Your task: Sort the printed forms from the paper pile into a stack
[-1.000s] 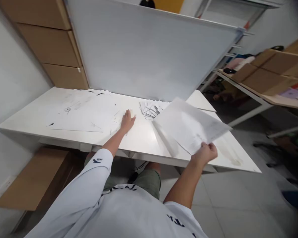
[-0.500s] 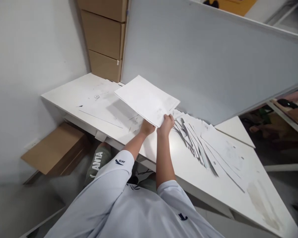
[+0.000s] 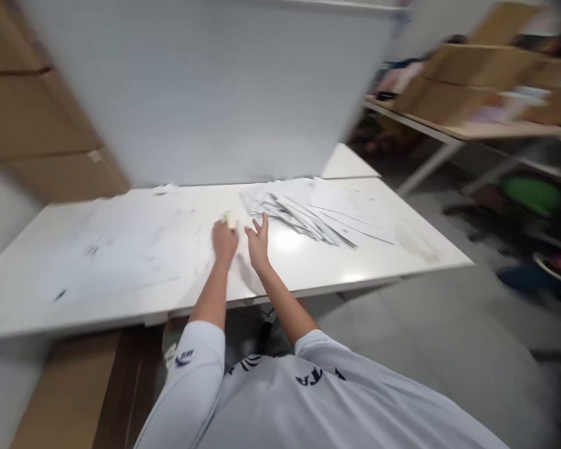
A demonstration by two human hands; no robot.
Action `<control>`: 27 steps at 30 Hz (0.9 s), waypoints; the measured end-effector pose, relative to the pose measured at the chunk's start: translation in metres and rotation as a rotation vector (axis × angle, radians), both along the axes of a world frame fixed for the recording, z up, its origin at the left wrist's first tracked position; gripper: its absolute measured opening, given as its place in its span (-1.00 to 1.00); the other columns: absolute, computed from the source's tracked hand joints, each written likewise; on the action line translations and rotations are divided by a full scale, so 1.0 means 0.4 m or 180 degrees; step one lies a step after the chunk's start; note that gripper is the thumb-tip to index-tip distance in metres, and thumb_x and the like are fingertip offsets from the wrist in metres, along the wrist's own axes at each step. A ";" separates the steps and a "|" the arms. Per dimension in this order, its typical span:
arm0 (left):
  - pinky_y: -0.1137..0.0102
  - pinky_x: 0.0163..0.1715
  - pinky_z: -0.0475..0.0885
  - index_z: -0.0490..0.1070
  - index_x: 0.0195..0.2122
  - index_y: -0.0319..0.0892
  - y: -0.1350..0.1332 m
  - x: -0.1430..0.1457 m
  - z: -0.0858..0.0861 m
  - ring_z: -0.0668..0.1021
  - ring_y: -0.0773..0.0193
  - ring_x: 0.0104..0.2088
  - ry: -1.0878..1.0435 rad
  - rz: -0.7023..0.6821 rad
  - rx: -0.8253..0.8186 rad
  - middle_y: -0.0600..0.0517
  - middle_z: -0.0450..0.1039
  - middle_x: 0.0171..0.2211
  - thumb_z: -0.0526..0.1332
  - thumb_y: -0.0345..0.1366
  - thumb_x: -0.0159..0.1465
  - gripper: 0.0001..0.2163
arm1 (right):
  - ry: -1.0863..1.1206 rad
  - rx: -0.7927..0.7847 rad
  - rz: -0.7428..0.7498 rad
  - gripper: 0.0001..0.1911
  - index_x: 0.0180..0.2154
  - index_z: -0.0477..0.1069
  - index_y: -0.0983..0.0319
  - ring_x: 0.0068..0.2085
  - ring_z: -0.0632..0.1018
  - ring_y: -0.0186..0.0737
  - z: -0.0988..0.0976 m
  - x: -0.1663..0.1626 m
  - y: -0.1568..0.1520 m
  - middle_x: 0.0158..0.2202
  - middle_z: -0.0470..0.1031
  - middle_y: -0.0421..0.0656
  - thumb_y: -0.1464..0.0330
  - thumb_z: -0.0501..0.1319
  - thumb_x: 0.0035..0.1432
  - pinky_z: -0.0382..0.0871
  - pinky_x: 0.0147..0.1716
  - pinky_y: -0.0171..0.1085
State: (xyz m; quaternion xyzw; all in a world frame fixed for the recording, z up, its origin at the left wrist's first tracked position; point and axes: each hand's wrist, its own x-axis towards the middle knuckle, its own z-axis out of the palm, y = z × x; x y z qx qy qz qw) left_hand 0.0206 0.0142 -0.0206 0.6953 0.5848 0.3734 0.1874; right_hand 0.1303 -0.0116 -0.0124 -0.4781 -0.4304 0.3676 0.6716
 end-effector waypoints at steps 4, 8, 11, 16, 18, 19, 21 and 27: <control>-0.07 0.17 0.23 0.40 -0.02 -0.45 0.080 0.032 0.043 0.38 -0.22 0.15 0.0793 0.0521 0.0142 -0.43 0.39 0.02 0.15 -0.36 0.27 -0.69 | -0.0581 -0.0203 -0.1943 -0.22 0.39 -0.18 0.16 0.33 0.25 -0.08 0.028 0.381 -0.005 0.41 -0.04 0.04 0.28 0.02 0.19 0.20 0.26 -0.02; 0.05 0.06 0.37 0.43 -0.05 -0.33 0.090 0.025 0.038 0.48 -0.06 -0.02 0.0632 0.0615 0.0038 -0.27 0.46 -0.09 0.16 -0.37 0.24 -0.73 | -0.1678 -0.1104 -0.2500 -0.35 0.30 0.07 0.39 0.33 0.23 -0.01 0.059 0.710 -0.037 0.30 0.19 0.15 0.37 0.02 0.18 0.08 0.32 0.00; 0.11 0.02 0.40 0.42 0.00 -0.26 0.082 0.015 0.031 0.48 0.03 -0.08 0.0405 0.0666 0.0004 -0.18 0.46 -0.12 0.17 -0.38 0.24 -0.70 | -0.2378 -0.1399 -0.2085 -0.40 0.24 0.17 0.43 0.29 0.29 0.04 0.084 0.801 0.016 0.25 0.29 0.17 0.37 0.06 0.19 0.12 0.30 0.01; 0.16 -0.04 0.42 0.43 -0.02 -0.22 0.081 0.010 0.030 0.48 0.08 -0.15 0.0384 0.0702 -0.0001 -0.13 0.46 -0.18 0.16 -0.36 0.24 -0.72 | -0.3259 -0.1541 -0.0949 -0.27 0.29 0.13 0.38 0.38 0.12 0.09 0.100 0.763 0.171 0.40 0.03 0.17 0.20 0.20 0.18 0.01 0.32 0.05; 0.18 -0.06 0.42 0.44 -0.02 -0.21 0.078 0.009 0.032 0.49 0.09 -0.16 0.0323 0.0746 -0.0006 -0.12 0.47 -0.19 0.16 -0.35 0.25 -0.73 | -0.3443 -0.1761 -0.0745 -0.22 0.31 0.09 0.38 0.40 0.04 0.12 0.084 0.731 0.207 0.43 -0.06 0.18 0.13 0.20 0.18 -0.09 0.34 0.12; 0.19 -0.07 0.42 0.44 -0.02 -0.20 0.076 0.008 0.033 0.49 0.09 -0.15 0.0302 0.0769 -0.0021 -0.12 0.47 -0.19 0.17 -0.35 0.25 -0.73 | -0.3460 -0.1842 -0.0745 -0.22 0.32 0.07 0.37 0.40 0.04 0.13 0.072 0.716 0.216 0.42 -0.04 0.19 0.11 0.17 0.21 -0.13 0.33 0.14; 0.20 -0.07 0.42 0.43 0.00 -0.20 0.072 0.007 0.036 0.50 0.08 -0.14 0.0314 0.0814 -0.0083 -0.12 0.49 -0.19 0.17 -0.34 0.26 -0.71 | -0.3384 -0.1875 -0.0965 -0.24 0.33 0.04 0.39 0.36 0.12 0.13 0.044 0.689 0.220 0.37 0.09 0.22 0.09 0.10 0.26 -0.12 0.31 0.15; 0.20 -0.07 0.41 0.41 0.06 -0.22 0.073 0.011 0.041 0.52 0.05 -0.11 0.0424 0.0884 -0.0227 -0.17 0.51 -0.16 0.15 -0.34 0.28 -0.68 | -0.3550 -0.1818 -0.1641 -0.46 0.22 0.24 0.43 0.15 0.34 0.21 0.026 0.661 0.199 0.17 0.33 0.25 0.22 -0.02 0.36 0.16 0.10 0.05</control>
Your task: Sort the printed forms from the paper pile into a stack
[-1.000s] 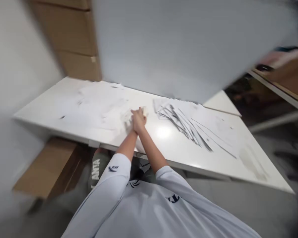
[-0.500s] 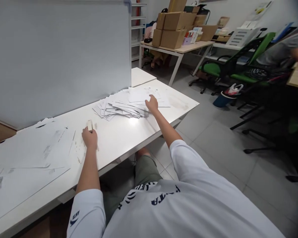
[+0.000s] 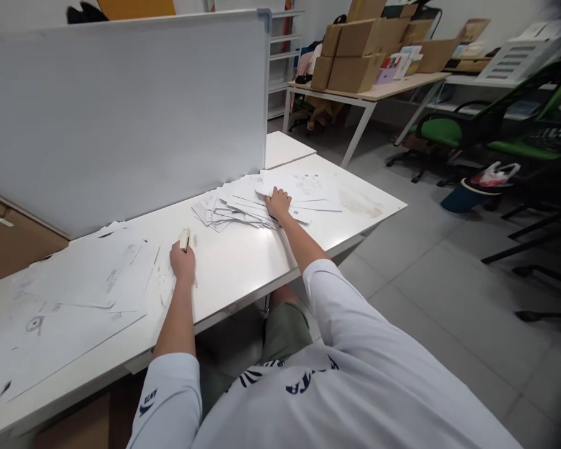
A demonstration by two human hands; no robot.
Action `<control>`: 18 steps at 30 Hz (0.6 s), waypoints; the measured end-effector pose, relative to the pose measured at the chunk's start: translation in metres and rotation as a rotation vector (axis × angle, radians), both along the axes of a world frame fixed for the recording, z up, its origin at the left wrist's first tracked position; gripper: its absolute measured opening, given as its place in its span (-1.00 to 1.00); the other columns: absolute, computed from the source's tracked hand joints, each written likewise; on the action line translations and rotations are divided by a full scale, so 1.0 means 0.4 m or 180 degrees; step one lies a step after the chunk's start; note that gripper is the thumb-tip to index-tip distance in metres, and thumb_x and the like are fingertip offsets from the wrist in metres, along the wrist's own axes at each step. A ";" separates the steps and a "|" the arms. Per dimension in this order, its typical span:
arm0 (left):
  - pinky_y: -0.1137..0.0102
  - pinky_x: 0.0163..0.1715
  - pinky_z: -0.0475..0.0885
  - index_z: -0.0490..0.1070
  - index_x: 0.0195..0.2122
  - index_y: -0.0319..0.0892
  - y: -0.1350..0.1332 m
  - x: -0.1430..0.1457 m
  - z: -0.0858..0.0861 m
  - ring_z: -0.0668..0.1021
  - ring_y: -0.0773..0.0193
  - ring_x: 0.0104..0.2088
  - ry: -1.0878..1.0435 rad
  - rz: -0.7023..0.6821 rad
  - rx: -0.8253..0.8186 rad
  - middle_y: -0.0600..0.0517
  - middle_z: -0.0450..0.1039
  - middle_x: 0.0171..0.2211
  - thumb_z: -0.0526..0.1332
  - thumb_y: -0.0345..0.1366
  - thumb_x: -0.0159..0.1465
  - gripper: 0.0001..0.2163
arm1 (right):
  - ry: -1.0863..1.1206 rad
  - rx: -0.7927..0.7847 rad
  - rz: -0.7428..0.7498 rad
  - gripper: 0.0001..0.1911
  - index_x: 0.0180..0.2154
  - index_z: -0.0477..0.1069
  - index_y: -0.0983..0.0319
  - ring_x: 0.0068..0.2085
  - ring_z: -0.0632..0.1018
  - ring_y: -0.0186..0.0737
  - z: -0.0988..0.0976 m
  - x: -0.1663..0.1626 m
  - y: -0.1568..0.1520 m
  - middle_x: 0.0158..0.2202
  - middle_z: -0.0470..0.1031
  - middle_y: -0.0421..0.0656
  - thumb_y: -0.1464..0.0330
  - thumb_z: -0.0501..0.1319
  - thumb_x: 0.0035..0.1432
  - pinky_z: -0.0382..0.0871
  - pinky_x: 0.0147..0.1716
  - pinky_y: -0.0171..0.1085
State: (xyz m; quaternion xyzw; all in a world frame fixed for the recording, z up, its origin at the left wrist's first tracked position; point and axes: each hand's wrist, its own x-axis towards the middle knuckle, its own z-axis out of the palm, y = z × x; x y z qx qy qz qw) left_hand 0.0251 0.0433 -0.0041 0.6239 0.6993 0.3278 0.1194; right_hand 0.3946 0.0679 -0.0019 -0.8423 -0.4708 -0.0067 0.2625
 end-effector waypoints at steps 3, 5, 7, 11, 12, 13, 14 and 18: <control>0.22 -0.07 0.40 0.41 0.06 -0.21 0.005 0.003 -0.004 0.52 0.08 -0.11 -0.0035 0.0010 0.0027 -0.15 0.51 -0.15 0.16 -0.35 0.28 -0.68 | -0.0242 -0.0066 0.0195 -0.51 0.00 0.43 0.39 0.02 0.42 0.12 0.041 0.011 -0.015 0.03 0.43 0.20 0.30 -0.19 0.43 0.18 0.00 -0.02; 0.23 -0.07 0.40 0.41 0.06 -0.21 0.007 0.003 -0.005 0.52 0.09 -0.11 -0.0036 -0.0005 0.0025 -0.14 0.52 -0.15 0.16 -0.35 0.28 -0.68 | -0.0407 0.0017 0.0368 -0.50 -0.04 0.45 0.37 -0.06 0.45 0.04 0.070 0.009 -0.039 -0.03 0.46 0.16 0.34 -0.23 0.44 0.18 -0.07 -0.10; 0.24 -0.07 0.40 0.40 0.07 -0.21 0.006 0.002 -0.001 0.52 0.09 -0.11 -0.0012 -0.0017 -0.0020 -0.14 0.52 -0.14 0.15 -0.34 0.28 -0.68 | -0.0585 0.0169 0.0595 -0.55 -0.07 0.46 0.34 -0.11 0.45 -0.02 0.089 -0.012 -0.081 -0.08 0.48 0.12 0.38 -0.19 0.44 0.17 -0.13 -0.16; 0.24 -0.07 0.39 0.38 0.07 -0.23 -0.003 0.003 0.019 0.52 0.08 -0.10 0.0070 -0.0051 -0.0068 -0.16 0.52 -0.15 0.12 -0.34 0.28 -0.67 | -0.0713 0.0578 0.1028 -0.61 -0.19 0.49 0.30 -0.21 0.43 -0.10 0.072 -0.130 -0.199 -0.22 0.49 0.03 0.40 -0.11 0.43 0.13 -0.20 -0.22; 0.23 -0.06 0.39 0.39 0.06 -0.23 -0.008 0.004 0.025 0.53 0.08 -0.10 0.0113 -0.0099 -0.0050 -0.16 0.52 -0.15 0.12 -0.34 0.28 -0.68 | -0.0692 0.0691 0.1152 -0.61 -0.23 0.49 0.28 -0.23 0.42 -0.12 0.058 -0.174 -0.229 -0.26 0.49 0.01 0.39 -0.09 0.43 0.13 -0.22 -0.22; 0.23 -0.05 0.39 0.41 0.03 -0.23 -0.014 0.007 0.030 0.53 0.07 -0.09 0.0164 -0.0163 -0.0031 -0.16 0.53 -0.15 0.13 -0.32 0.28 -0.69 | -0.0673 0.0794 0.1321 -0.61 -0.26 0.49 0.27 -0.25 0.42 -0.13 0.041 -0.220 -0.257 -0.29 0.49 -0.01 0.38 -0.08 0.43 0.14 -0.23 -0.23; 0.23 -0.04 0.39 0.43 0.00 -0.21 -0.021 0.011 0.034 0.53 0.06 -0.09 0.0217 -0.0235 -0.0029 -0.16 0.53 -0.14 0.15 -0.30 0.27 -0.71 | -0.0648 0.0875 0.1500 -0.62 -0.30 0.49 0.27 -0.27 0.43 -0.14 0.025 -0.266 -0.285 -0.32 0.48 -0.02 0.36 -0.06 0.43 0.14 -0.25 -0.23; 0.18 0.09 0.34 0.44 0.02 -0.18 -0.074 0.023 0.041 0.51 0.00 0.03 0.0379 -0.0592 0.0059 -0.18 0.52 -0.05 0.17 -0.27 0.26 -0.69 | -0.0424 0.1116 0.2101 -0.66 -0.39 0.48 0.22 -0.33 0.44 -0.13 -0.028 -0.431 -0.403 -0.41 0.46 -0.06 0.33 0.05 0.40 0.17 -0.31 -0.20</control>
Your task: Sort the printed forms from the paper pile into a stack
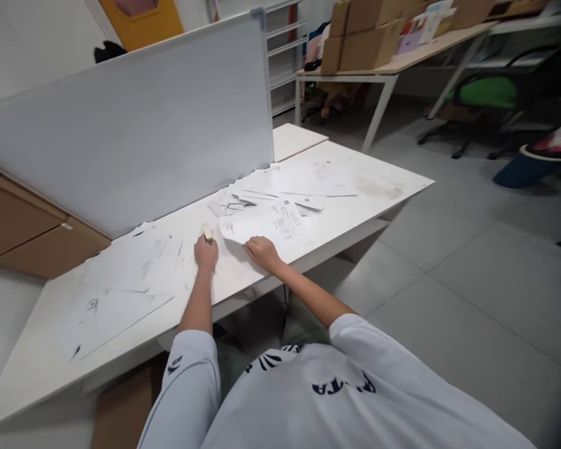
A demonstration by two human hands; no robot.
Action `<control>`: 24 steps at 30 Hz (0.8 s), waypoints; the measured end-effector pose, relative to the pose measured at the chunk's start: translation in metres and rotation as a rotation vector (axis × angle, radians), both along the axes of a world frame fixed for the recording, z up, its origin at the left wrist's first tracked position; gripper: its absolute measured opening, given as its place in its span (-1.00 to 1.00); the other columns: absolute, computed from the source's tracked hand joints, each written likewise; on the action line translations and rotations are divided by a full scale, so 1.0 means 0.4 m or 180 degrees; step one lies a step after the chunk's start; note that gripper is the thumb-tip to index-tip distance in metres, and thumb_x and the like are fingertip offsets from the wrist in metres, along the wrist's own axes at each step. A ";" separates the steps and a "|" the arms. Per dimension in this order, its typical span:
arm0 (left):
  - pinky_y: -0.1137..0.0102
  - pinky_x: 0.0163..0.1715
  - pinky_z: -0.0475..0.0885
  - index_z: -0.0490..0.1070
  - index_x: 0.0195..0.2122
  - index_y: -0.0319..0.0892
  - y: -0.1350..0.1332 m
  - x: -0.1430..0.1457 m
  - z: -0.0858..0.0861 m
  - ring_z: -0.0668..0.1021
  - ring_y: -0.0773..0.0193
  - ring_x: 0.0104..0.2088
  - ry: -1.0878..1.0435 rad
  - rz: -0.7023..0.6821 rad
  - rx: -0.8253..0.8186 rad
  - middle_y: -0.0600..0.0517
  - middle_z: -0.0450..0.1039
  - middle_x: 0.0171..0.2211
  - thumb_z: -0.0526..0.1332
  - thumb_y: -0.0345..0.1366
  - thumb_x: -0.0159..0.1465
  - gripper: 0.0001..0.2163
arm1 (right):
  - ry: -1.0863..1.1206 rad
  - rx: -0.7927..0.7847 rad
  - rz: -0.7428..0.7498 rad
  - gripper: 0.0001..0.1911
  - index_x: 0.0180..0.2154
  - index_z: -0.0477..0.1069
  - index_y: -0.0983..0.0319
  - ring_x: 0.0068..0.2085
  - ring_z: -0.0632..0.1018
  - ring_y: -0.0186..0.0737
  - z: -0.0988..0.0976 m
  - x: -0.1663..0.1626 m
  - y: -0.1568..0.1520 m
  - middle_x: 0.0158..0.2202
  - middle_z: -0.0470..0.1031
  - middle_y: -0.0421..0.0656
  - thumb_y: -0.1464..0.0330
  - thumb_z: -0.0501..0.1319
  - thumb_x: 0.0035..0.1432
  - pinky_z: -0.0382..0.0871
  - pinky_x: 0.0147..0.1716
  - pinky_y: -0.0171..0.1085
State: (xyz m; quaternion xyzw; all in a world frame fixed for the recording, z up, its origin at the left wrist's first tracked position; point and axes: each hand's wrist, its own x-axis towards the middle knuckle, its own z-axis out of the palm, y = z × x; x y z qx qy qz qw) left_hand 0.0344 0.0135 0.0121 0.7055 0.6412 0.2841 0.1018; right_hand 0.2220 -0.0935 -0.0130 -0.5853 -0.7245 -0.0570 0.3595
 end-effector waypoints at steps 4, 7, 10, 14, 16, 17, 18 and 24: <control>0.15 0.27 0.18 0.37 0.13 -0.18 -0.109 -0.017 -0.005 0.35 0.03 0.25 -0.0209 -0.0295 0.0378 -0.17 0.41 0.15 0.06 -0.34 0.31 -0.63 | 0.0347 0.0293 0.0286 -0.68 -0.39 0.47 0.16 -0.35 0.45 -0.09 -0.042 -0.092 -0.142 -0.44 0.44 -0.07 0.32 0.05 0.39 0.21 -0.34 -0.15; 0.16 0.17 0.33 0.36 0.14 -0.16 -0.223 -0.035 -0.019 0.50 0.06 0.10 -0.0825 -0.0296 0.0068 -0.16 0.48 0.07 -0.01 -0.23 0.37 -0.63 | 0.0825 0.0506 0.0252 -0.71 -0.34 0.49 0.12 -0.37 0.47 -0.08 -0.089 -0.109 -0.222 -0.44 0.46 -0.09 0.33 0.04 0.38 0.28 -0.37 -0.12; 0.20 0.09 0.42 0.29 0.21 -0.15 -0.317 -0.031 -0.035 0.52 0.07 0.09 -0.1844 -0.0168 -0.0428 -0.17 0.45 0.12 0.01 -0.04 0.38 -0.54 | 0.0906 0.0657 0.0599 -0.73 -0.23 0.52 0.11 -0.33 0.51 -0.08 -0.123 -0.107 -0.240 -0.38 0.53 -0.08 0.35 0.04 0.37 0.34 -0.35 -0.11; 0.17 0.12 0.43 0.33 0.18 -0.18 -0.368 -0.019 -0.028 0.51 0.05 0.13 -0.2877 -0.0404 -0.0970 -0.16 0.47 0.13 0.03 0.04 0.35 -0.49 | 0.0461 0.0578 0.1196 -0.72 -0.14 0.53 0.17 -0.29 0.52 -0.11 -0.110 -0.117 -0.206 -0.31 0.57 -0.05 0.34 0.03 0.37 0.34 -0.29 -0.12; 0.13 0.10 0.44 0.39 0.12 -0.20 -0.367 -0.036 -0.005 0.55 0.02 0.07 -0.2822 -0.0418 -0.0926 -0.15 0.54 0.03 0.17 0.00 0.28 -0.51 | 0.0395 0.0362 0.1434 -0.73 -0.10 0.52 0.17 -0.22 0.54 -0.10 -0.083 -0.121 -0.190 -0.23 0.58 -0.04 0.25 0.09 0.36 0.35 -0.19 -0.11; 0.12 0.10 0.45 0.43 0.09 -0.20 -0.364 -0.053 0.011 0.56 0.01 0.05 -0.2691 -0.0394 -0.0801 -0.14 0.56 0.00 0.24 -0.04 0.23 -0.53 | 0.0445 0.0264 0.1488 -0.71 -0.06 0.51 0.16 -0.14 0.54 -0.08 -0.067 -0.117 -0.182 -0.16 0.58 -0.03 0.19 0.13 0.34 0.35 -0.11 -0.08; 0.12 0.09 0.45 0.45 0.06 -0.20 -0.362 -0.074 0.029 0.57 0.00 0.04 -0.2567 -0.0368 -0.0641 -0.13 0.57 -0.03 0.27 -0.06 0.21 -0.54 | 0.0565 0.0198 0.1434 -0.66 0.00 0.49 0.15 -0.05 0.52 -0.04 -0.049 -0.106 -0.172 -0.07 0.55 0.00 0.13 0.16 0.31 0.33 0.00 -0.04; 0.15 0.10 0.44 0.51 -0.02 -0.19 -0.365 -0.185 0.133 0.57 0.02 0.04 -0.2496 -0.0637 -0.0069 -0.12 0.59 -0.07 0.32 0.01 0.20 -0.56 | 0.2359 0.0145 -0.0155 -0.09 0.41 -0.15 0.09 0.36 0.16 0.11 0.060 0.074 -0.030 0.36 0.08 0.07 -0.15 0.09 0.20 0.16 0.23 0.16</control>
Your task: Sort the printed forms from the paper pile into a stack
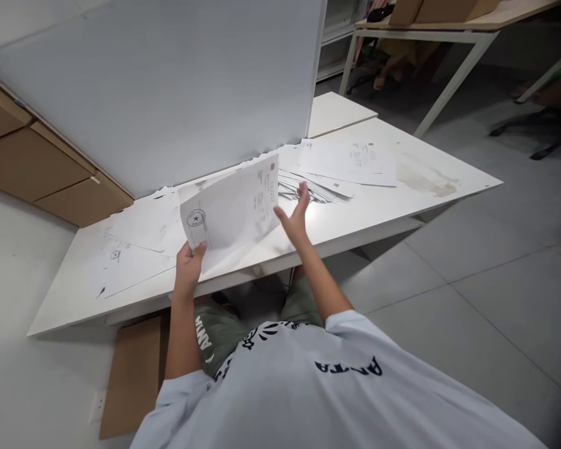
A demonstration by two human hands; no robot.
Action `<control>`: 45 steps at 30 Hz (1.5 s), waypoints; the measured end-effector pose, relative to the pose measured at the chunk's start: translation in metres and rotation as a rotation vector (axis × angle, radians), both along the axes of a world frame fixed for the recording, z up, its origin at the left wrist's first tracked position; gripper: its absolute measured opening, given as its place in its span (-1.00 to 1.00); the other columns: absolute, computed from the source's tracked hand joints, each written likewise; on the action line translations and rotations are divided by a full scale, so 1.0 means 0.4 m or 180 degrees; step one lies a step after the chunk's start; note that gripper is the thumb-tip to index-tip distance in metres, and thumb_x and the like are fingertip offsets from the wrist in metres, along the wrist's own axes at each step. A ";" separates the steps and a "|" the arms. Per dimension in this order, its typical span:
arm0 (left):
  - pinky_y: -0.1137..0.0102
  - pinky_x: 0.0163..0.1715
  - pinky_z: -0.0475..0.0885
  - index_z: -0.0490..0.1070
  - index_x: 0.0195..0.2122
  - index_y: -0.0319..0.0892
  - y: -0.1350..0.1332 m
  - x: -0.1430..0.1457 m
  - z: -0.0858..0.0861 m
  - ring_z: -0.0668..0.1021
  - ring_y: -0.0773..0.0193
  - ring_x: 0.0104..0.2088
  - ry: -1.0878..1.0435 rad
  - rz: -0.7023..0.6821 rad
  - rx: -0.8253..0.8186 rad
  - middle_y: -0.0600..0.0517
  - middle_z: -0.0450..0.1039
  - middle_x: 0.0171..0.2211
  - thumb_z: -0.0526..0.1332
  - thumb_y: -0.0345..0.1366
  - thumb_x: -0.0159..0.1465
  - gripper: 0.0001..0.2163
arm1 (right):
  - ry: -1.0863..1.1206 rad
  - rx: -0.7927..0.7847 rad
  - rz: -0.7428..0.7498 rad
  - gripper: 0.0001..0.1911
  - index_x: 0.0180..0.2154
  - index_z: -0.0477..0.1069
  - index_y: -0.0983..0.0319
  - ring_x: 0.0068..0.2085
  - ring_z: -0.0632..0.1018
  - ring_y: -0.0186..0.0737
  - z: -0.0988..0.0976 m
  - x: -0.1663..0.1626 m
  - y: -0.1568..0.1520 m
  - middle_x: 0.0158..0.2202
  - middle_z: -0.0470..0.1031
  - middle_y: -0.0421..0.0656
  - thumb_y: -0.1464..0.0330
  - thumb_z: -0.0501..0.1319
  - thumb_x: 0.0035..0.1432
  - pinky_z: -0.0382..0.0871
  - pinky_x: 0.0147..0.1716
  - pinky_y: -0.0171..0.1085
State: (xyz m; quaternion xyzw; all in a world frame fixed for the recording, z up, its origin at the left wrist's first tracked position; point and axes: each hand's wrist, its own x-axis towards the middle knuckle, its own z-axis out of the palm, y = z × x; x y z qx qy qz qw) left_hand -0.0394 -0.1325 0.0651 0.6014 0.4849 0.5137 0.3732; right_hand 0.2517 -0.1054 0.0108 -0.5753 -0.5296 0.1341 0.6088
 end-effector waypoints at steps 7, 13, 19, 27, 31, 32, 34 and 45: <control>0.15 0.07 0.44 0.49 -0.10 -0.20 0.018 -0.011 -0.012 0.57 0.03 -0.02 0.0119 0.0265 0.0127 -0.13 0.58 -0.12 0.41 0.06 0.07 -0.50 | 0.0712 0.0010 0.1098 -0.08 0.39 -0.14 0.11 0.17 0.42 0.02 0.051 0.088 0.132 0.18 0.35 0.02 -0.20 0.05 0.19 0.35 0.13 0.03; 0.26 0.00 0.48 0.43 -0.13 -0.14 0.031 -0.011 -0.047 0.57 0.13 -0.06 -0.0381 0.0363 0.0654 -0.07 0.54 -0.14 0.46 0.03 -0.02 -0.49 | 0.0888 0.0087 0.0688 -0.13 0.37 -0.09 0.13 0.19 0.40 -0.03 0.006 0.061 0.080 0.21 0.28 0.07 -0.20 -0.02 0.22 0.36 0.10 -0.07; 0.34 -0.14 0.48 0.41 -0.28 -0.14 0.051 -0.004 -0.044 0.55 0.24 -0.23 -0.0520 0.0593 0.0764 0.05 0.47 -0.33 0.45 -0.01 0.01 -0.60 | 0.1092 -0.0057 0.0754 -0.42 -0.06 0.36 0.17 -0.08 0.51 -0.08 -0.024 0.038 0.039 -0.14 0.49 -0.05 -0.15 0.06 0.19 0.44 -0.07 -0.13; 0.37 -0.14 0.47 0.38 -0.21 -0.14 0.065 -0.008 -0.009 0.57 0.22 -0.18 -0.0157 0.0394 0.0473 0.01 0.51 -0.26 0.36 -0.05 0.13 -0.67 | 0.1156 -0.0059 0.0521 -0.68 -0.24 0.37 0.14 -0.32 0.47 -0.19 -0.011 0.093 -0.007 -0.38 0.41 -0.21 0.05 0.22 0.13 0.38 -0.31 -0.24; 0.27 -0.17 0.52 0.33 -0.02 -0.20 0.108 -0.019 -0.070 0.61 0.15 -0.22 0.0105 0.0364 -0.0841 -0.08 0.55 -0.18 0.29 -0.26 0.15 -0.63 | 0.0851 -0.0858 0.0627 -0.77 -0.33 0.37 0.18 -0.40 0.42 -0.22 -0.072 0.101 0.005 -0.47 0.39 -0.24 0.16 0.19 0.07 0.30 -0.38 -0.26; 0.24 -0.18 0.52 0.30 0.05 -0.23 0.123 -0.018 -0.084 0.62 0.13 -0.23 0.0201 0.0395 -0.1085 -0.12 0.55 -0.16 0.28 -0.31 0.14 -0.57 | 0.0666 -0.0964 0.0609 -0.79 -0.34 0.37 0.18 -0.38 0.43 -0.20 -0.082 0.103 0.017 -0.46 0.40 -0.23 0.18 0.17 0.06 0.29 -0.37 -0.26; 0.21 -0.16 0.52 0.22 0.17 -0.26 0.155 -0.012 -0.107 0.63 0.10 -0.21 0.0363 0.0434 -0.1304 -0.18 0.54 -0.09 0.26 -0.37 0.14 -0.46 | 0.0228 -0.1083 0.0537 -0.81 -0.35 0.38 0.19 -0.35 0.43 -0.18 -0.091 0.106 0.048 -0.43 0.43 -0.21 0.22 0.12 0.05 0.27 -0.34 -0.25; 0.23 -0.01 0.43 0.40 0.09 -0.21 0.194 -0.018 -0.180 0.57 0.01 -0.03 0.0635 0.0476 -0.0940 -0.12 0.55 -0.02 0.26 -0.32 -0.01 -0.45 | 0.0368 -0.1543 0.0958 -0.83 -0.45 0.32 0.18 -0.38 0.38 -0.19 -0.118 0.135 0.136 -0.50 0.37 -0.24 0.24 0.12 -0.14 0.22 -0.38 -0.28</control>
